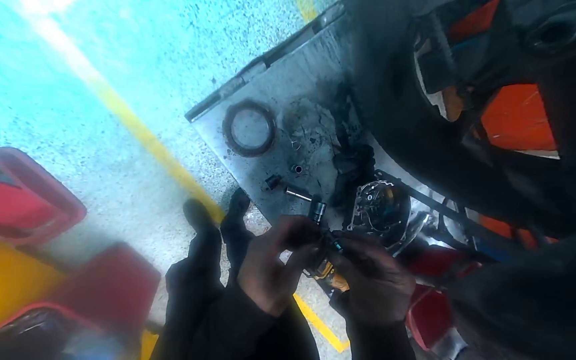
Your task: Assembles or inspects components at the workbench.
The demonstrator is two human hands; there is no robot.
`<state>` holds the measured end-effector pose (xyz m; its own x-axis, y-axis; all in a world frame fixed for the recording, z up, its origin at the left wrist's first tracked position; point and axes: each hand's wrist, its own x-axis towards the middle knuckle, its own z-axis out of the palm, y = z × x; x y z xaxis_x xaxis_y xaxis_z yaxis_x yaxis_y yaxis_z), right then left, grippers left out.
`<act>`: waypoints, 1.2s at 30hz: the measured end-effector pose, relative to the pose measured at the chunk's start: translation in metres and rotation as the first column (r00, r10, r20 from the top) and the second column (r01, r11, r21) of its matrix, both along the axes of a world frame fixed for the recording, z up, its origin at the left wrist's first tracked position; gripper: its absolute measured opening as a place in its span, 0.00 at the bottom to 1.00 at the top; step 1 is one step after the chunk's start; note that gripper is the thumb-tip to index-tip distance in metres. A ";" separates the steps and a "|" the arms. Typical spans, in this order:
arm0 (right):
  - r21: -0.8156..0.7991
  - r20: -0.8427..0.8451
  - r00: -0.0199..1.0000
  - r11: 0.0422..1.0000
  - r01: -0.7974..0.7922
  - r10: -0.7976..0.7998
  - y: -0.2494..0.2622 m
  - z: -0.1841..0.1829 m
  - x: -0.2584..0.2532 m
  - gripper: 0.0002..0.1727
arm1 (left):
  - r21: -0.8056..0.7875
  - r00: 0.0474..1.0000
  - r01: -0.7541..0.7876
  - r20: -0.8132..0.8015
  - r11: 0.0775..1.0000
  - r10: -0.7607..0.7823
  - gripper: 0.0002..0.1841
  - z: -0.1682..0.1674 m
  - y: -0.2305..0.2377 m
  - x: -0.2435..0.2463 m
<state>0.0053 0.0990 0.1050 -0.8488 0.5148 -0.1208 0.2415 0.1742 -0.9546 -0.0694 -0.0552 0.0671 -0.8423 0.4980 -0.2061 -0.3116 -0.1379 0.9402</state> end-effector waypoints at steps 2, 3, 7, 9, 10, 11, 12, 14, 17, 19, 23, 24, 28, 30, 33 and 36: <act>0.004 -0.006 1.000 1.000 -0.005 0.005 -0.001 -0.001 0.000 0.14 | 0.010 1.000 0.012 -0.014 1.000 -0.012 0.16 -0.001 -0.002 -0.002; 0.005 -0.009 1.000 1.000 -0.007 0.007 -0.002 -0.001 0.000 0.15 | 0.001 1.000 0.012 -0.027 1.000 -0.012 0.16 -0.002 -0.003 -0.002; 0.021 -0.007 0.999 0.999 -0.032 0.033 -0.003 0.000 -0.001 0.14 | -0.010 0.998 0.015 -0.068 1.000 -0.016 0.15 -0.002 -0.007 -0.004; 0.031 0.001 0.998 0.997 -0.070 0.070 -0.001 0.002 0.000 0.14 | -0.009 0.997 0.026 -0.066 1.000 -0.026 0.15 -0.003 -0.009 -0.007; 0.033 0.003 0.995 0.995 -0.098 0.098 0.000 0.003 -0.001 0.14 | -0.008 0.997 0.036 -0.063 0.999 -0.037 0.15 -0.003 -0.009 -0.008; 0.033 0.000 0.992 0.992 -0.124 0.124 0.001 0.003 -0.001 0.14 | -0.010 0.997 0.050 -0.062 0.999 -0.050 0.15 -0.003 -0.010 -0.010; 0.036 -0.003 0.990 0.990 -0.140 0.140 0.002 0.004 -0.001 0.14 | -0.013 0.996 0.065 -0.060 0.998 -0.066 0.15 -0.003 -0.010 -0.012; 0.026 -0.011 0.988 0.988 -0.151 0.152 0.003 0.007 -0.003 0.14 | -0.002 0.994 0.093 -0.050 0.996 -0.093 0.15 -0.004 -0.011 -0.015; -0.028 -0.031 0.990 0.990 -0.140 0.139 0.004 0.010 -0.005 0.14 | 0.059 0.990 0.137 -0.042 0.989 -0.134 0.19 -0.008 -0.014 -0.015; -0.040 -0.018 0.990 0.989 -0.142 0.141 0.005 0.010 -0.004 0.14 | 0.108 0.987 0.162 -0.039 0.981 -0.158 0.17 -0.009 -0.015 -0.012; -0.035 0.035 0.986 0.986 -0.162 0.163 0.005 0.011 0.000 0.13 | 0.110 0.990 0.138 -0.027 0.984 -0.136 0.13 -0.005 -0.017 0.002; -0.031 0.047 0.986 0.987 -0.161 0.162 0.004 0.012 0.002 0.13 | 0.098 0.992 0.128 -0.023 0.987 -0.126 0.13 -0.004 -0.017 0.004; -0.022 0.072 0.983 0.986 -0.166 0.167 0.006 0.008 0.008 0.12 | 0.081 0.996 0.091 0.013 0.993 -0.093 0.11 -0.004 -0.014 0.016; -0.009 0.077 0.978 0.981 -0.195 0.195 0.008 0.005 0.011 0.11 | 0.069 0.997 0.071 0.028 0.995 -0.073 0.10 -0.004 -0.014 0.020; -0.003 0.091 0.978 0.982 -0.188 0.188 0.008 0.004 0.016 0.11 | 0.072 0.997 0.059 0.055 0.996 -0.063 0.10 -0.004 -0.014 0.025; -0.009 0.080 0.977 0.980 -0.197 0.197 0.009 0.001 0.023 0.11 | 0.050 0.994 0.059 0.084 0.997 -0.063 0.08 -0.003 -0.016 0.031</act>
